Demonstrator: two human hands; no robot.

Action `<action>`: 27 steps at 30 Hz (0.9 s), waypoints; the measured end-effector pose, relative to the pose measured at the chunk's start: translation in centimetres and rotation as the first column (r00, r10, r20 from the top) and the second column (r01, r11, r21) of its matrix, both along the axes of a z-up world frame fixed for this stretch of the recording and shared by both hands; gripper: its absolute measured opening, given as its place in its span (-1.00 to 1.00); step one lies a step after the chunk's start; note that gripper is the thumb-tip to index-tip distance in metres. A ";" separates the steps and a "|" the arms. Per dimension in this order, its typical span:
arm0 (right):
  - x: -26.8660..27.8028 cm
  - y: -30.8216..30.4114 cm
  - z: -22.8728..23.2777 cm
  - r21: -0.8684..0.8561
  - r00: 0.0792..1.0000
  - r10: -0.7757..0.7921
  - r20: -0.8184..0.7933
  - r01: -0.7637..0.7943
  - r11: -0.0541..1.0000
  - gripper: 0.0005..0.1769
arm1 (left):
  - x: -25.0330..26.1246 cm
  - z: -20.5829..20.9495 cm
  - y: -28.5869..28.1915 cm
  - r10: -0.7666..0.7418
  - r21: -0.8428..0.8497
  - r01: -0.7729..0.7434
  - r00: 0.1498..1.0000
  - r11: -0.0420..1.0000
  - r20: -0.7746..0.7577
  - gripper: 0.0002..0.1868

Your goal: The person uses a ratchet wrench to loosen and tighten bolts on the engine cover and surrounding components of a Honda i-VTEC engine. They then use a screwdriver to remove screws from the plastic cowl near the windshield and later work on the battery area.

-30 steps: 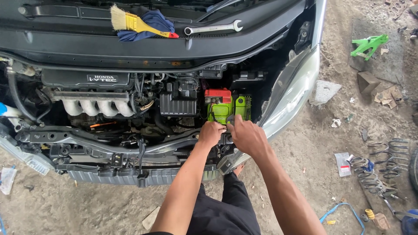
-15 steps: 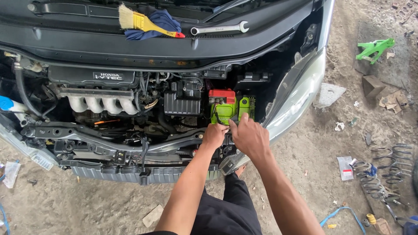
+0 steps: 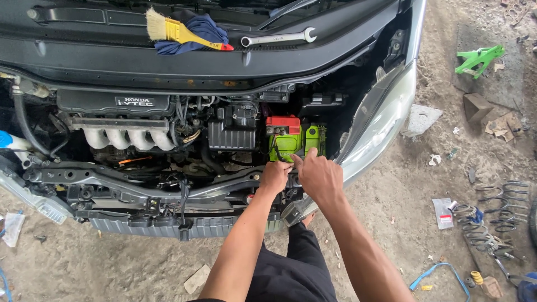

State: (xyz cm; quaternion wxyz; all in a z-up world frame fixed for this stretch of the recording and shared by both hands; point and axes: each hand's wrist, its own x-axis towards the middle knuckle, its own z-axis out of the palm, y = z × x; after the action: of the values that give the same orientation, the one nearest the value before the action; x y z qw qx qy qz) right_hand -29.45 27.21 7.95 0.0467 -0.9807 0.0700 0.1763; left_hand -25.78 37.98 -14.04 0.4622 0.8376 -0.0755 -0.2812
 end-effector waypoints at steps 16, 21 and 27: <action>0.5 -0.5 0.9 0.208 0.996 0.065 0.055 -0.075 0.975 -0.61 | 1.3 -0.4 0.9 -0.011 0.015 0.009 0.997 1.000 0.073 -0.73; 1.0 -0.9 0.7 0.068 0.995 0.098 0.035 -0.100 0.993 -0.33 | 2.0 0.9 1.9 -0.039 0.016 0.037 0.996 0.999 0.083 -0.73; 0.7 0.0 -1.0 0.023 0.998 0.062 0.011 -0.062 0.998 -0.39 | 1.5 3.1 1.9 -0.058 -0.011 0.060 0.992 0.998 0.113 -0.74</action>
State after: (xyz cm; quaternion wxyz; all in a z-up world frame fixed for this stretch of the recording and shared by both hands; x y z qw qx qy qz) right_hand -28.74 27.26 6.92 0.0530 -0.9827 0.0373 0.1736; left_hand -24.28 39.85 -10.89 0.4547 0.8462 -0.1282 -0.2465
